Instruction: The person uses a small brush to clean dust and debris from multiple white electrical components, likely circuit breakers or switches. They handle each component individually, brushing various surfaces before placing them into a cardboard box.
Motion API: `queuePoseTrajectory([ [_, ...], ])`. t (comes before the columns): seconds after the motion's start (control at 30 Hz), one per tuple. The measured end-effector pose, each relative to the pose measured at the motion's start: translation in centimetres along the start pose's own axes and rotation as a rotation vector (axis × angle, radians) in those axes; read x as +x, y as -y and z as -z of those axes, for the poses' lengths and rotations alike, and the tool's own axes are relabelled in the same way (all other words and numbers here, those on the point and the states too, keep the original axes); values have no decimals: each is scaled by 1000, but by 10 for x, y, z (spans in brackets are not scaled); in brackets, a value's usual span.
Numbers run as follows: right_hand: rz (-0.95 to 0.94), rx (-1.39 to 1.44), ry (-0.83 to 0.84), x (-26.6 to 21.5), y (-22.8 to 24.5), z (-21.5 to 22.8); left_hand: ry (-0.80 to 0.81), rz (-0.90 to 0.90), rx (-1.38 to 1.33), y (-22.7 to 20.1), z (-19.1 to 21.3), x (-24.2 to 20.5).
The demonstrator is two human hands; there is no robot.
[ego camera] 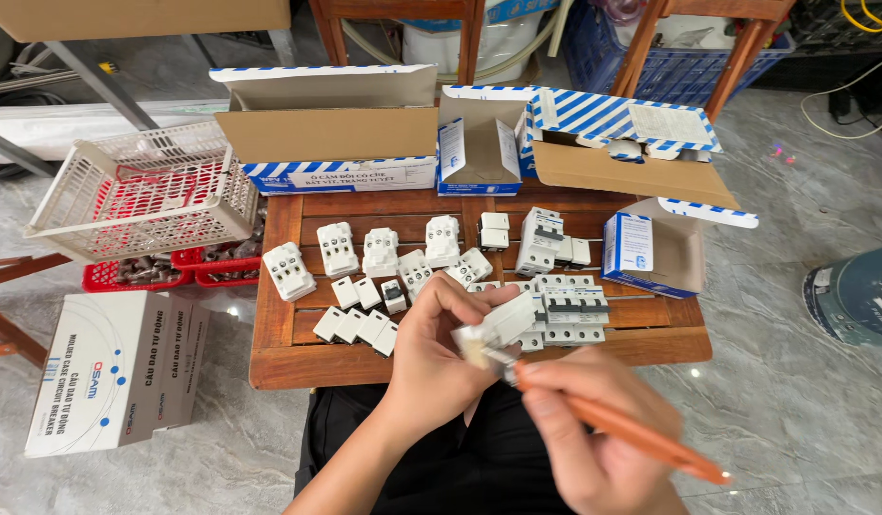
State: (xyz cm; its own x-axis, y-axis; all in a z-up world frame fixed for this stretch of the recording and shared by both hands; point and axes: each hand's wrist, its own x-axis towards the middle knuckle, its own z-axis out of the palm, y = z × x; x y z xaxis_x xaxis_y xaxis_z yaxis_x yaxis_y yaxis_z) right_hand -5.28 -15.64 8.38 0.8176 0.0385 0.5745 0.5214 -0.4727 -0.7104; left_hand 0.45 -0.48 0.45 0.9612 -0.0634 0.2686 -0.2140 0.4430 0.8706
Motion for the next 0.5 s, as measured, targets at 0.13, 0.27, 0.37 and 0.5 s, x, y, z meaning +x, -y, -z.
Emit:
queuePoseTrajectory([
  [0.13,-46,-185,32,-3,-15,8,7,-21,-96,4,6,-1],
  [0.27,16,-339,-90,0,-37,20,-17,11,-51,-3,13,-3],
  [0.37,70,-455,-72,-2,-21,9,1,23,-58,-3,9,-2],
  [0.5,-17,-215,-1,-3,26,-11,44,-58,-135,8,15,3],
])
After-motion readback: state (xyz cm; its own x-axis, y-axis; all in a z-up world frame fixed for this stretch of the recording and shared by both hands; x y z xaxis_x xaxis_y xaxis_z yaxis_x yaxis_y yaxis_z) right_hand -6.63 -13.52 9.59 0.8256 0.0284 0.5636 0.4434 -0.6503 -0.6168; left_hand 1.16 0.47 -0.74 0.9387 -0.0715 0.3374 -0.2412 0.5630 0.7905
